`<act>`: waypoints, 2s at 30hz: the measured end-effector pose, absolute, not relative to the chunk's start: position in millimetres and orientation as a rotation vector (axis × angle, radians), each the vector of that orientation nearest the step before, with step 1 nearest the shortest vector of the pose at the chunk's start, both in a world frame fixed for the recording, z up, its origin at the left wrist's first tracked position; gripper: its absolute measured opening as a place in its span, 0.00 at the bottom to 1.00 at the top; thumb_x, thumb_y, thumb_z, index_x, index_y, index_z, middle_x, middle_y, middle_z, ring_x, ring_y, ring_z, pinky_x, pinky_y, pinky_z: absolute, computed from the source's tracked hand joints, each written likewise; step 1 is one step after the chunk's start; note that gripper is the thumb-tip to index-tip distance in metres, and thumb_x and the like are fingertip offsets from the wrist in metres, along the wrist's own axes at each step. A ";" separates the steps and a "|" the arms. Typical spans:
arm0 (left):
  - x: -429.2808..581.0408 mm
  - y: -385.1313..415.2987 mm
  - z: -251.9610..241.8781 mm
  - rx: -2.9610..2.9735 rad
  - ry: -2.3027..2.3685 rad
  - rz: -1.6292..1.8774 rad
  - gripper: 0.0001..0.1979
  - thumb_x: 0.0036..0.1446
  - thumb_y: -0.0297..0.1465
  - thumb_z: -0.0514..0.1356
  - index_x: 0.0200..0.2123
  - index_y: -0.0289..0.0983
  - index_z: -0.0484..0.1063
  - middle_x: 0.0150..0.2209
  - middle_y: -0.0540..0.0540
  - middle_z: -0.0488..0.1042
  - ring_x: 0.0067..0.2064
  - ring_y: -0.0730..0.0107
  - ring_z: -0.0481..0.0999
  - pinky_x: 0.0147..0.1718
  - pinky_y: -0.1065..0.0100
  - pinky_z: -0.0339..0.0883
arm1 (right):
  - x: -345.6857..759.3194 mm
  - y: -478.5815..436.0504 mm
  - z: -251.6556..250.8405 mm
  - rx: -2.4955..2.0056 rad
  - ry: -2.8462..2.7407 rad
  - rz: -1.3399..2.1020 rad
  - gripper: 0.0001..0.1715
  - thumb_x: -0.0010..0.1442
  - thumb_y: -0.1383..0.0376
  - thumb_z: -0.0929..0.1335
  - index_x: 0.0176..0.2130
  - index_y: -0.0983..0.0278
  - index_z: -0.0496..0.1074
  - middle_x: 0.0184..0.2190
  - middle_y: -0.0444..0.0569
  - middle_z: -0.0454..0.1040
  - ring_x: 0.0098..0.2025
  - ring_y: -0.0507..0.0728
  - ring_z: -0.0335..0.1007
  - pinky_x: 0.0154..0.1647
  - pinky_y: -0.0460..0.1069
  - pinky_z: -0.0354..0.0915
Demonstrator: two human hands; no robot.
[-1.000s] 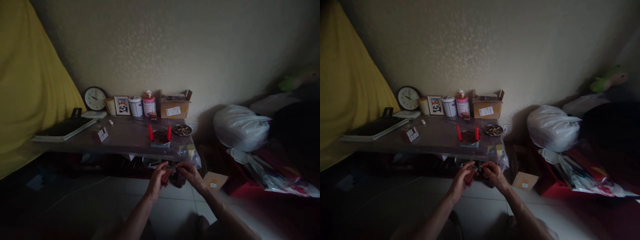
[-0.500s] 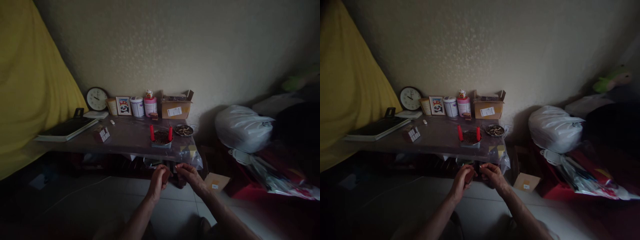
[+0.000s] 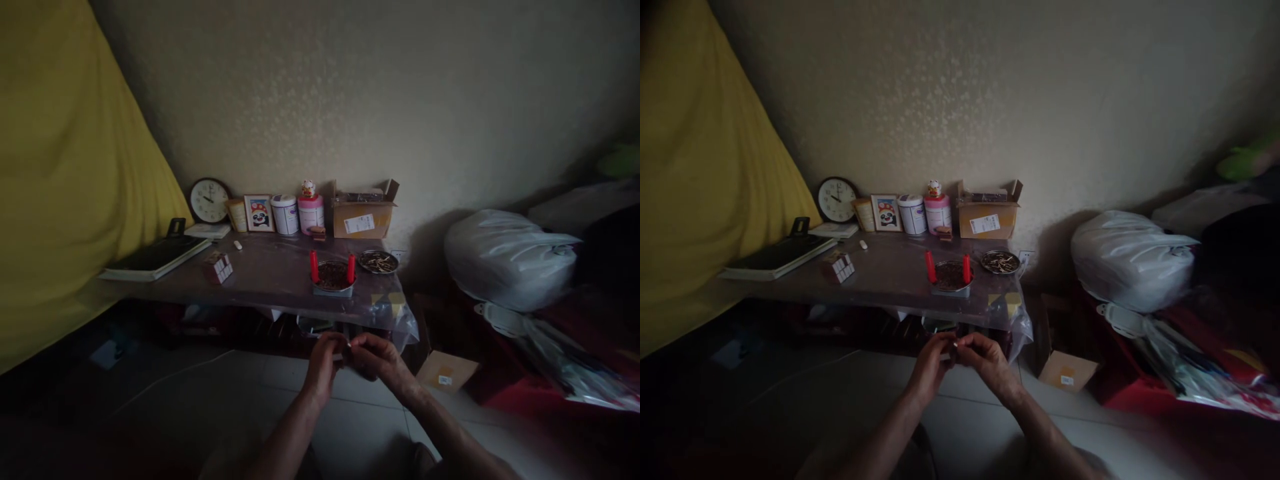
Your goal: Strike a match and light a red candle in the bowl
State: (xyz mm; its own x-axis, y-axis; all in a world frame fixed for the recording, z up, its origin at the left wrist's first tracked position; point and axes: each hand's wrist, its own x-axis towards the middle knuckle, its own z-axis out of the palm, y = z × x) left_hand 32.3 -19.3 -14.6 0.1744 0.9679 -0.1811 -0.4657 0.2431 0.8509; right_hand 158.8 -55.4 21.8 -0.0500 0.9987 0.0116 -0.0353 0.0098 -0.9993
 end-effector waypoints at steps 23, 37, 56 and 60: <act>26.0 -18.8 -0.8 0.580 0.495 1.032 0.10 0.47 0.29 0.64 0.35 0.37 0.75 0.39 0.46 0.77 0.45 0.67 0.73 0.45 0.68 0.63 | 178.1 -45.7 27.0 -1.079 -0.862 1.295 0.20 0.43 0.54 0.74 0.30 0.65 0.72 0.23 0.43 0.69 0.24 0.47 0.64 0.27 0.43 0.63; 22.2 -19.1 3.0 0.610 0.462 1.031 0.12 0.48 0.29 0.63 0.40 0.37 0.73 0.44 0.45 0.76 0.46 0.67 0.73 0.46 0.67 0.63 | 185.6 -46.5 21.7 -1.195 -1.137 0.982 0.17 0.51 0.53 0.68 0.33 0.64 0.69 0.22 0.41 0.66 0.25 0.50 0.61 0.28 0.45 0.60; 33.0 -21.8 1.1 0.907 0.510 1.111 0.13 0.47 0.29 0.62 0.40 0.37 0.74 0.45 0.43 0.75 0.50 0.59 0.69 0.48 0.63 0.58 | 190.0 -52.1 23.3 -1.358 -1.926 0.078 0.12 0.61 0.68 0.58 0.38 0.60 0.69 0.32 0.49 0.66 0.32 0.54 0.68 0.35 0.48 0.67; 34.1 -20.1 -4.7 0.875 0.568 1.125 0.11 0.46 0.29 0.64 0.37 0.37 0.74 0.41 0.45 0.76 0.46 0.61 0.70 0.45 0.64 0.59 | 189.2 -50.7 23.6 -1.297 -1.916 0.081 0.12 0.61 0.68 0.58 0.37 0.61 0.70 0.32 0.50 0.68 0.33 0.54 0.69 0.35 0.48 0.67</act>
State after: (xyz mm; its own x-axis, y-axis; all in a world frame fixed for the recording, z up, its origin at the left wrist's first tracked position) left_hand 34.1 -20.1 -4.7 0.3498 0.9362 0.0330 -0.5292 0.1684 0.8316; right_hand 189.2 -50.7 23.6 -0.1511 0.8036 0.5756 0.7521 0.4713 -0.4606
